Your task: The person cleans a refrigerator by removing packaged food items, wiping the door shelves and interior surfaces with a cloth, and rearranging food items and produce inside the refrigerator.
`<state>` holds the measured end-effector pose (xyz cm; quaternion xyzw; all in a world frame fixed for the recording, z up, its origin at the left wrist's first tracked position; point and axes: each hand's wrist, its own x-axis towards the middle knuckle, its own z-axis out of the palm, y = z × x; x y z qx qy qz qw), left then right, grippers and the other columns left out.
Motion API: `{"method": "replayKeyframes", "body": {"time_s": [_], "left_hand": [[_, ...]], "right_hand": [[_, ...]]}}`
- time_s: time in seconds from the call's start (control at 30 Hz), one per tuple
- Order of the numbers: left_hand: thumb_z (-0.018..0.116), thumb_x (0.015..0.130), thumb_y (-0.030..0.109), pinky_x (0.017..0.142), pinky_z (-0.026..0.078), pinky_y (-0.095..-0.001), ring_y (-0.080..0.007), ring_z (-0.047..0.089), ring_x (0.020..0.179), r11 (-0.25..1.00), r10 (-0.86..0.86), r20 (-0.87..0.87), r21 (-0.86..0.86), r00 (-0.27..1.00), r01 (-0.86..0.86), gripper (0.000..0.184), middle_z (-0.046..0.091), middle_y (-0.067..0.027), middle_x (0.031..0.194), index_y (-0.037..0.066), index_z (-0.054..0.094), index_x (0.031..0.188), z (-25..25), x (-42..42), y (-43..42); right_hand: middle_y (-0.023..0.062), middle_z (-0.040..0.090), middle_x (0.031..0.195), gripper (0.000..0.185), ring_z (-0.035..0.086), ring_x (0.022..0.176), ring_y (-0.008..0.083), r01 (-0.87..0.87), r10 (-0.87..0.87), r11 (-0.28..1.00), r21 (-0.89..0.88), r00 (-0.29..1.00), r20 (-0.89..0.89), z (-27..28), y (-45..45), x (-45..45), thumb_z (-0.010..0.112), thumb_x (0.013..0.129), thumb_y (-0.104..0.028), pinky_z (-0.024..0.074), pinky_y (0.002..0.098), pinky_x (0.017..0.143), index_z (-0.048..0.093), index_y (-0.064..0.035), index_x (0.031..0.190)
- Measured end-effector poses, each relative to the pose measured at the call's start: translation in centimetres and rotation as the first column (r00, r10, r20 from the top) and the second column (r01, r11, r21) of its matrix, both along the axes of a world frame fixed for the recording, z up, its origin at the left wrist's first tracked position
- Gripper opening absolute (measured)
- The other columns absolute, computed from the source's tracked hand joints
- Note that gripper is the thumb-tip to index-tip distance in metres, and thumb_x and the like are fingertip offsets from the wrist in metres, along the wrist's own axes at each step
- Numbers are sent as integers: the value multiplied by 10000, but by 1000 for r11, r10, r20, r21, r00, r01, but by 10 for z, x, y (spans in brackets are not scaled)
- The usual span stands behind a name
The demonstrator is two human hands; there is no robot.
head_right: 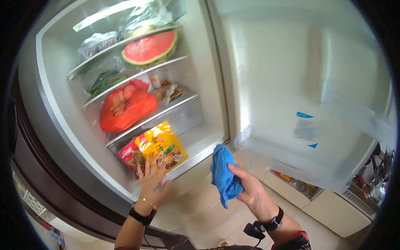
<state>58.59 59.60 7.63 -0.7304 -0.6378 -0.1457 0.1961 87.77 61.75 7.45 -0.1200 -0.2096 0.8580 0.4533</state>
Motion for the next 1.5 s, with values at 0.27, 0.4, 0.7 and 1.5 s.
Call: {"method": "replayKeyframes", "body": {"time_s": [0.27,0.4,0.7,1.5], "left_hand": [[701,750,258,885,422,-409,-356,512,1086,799,-598,385,218,703,560,556,509,-191,1230,54,508,1230,72,158,-13],[696,770,250,845,448,-387,-351,533,1037,583,-806,283,532,519,615,575,510,-185,1221,50,474,1261,123,230,-13],[730,721,359,961,360,-459,-349,432,1180,343,-887,-61,576,457,742,768,441,-191,1282,10,381,1310,168,320,-10],[618,787,279,861,336,-403,-226,486,868,163,-944,-86,714,317,681,289,538,-60,878,67,553,972,164,402,40]], "right_hand": [[155,509,1232,557,551,1095,283,389,-421,891,235,901,103,62,-114,113,606,849,-116,491,404,905,342,-44,1333],[130,532,1163,454,577,1018,251,654,-760,498,569,645,-76,127,-170,170,578,863,-90,512,389,865,377,-96,1270],[102,531,1074,399,564,896,178,-419,-285,-792,445,-391,-875,365,-181,258,640,859,-198,482,287,750,485,-76,1206],[157,480,1028,462,467,1002,368,-675,-354,-273,685,-592,-724,282,-32,212,635,679,-9,401,446,862,544,-117,1119]]}}
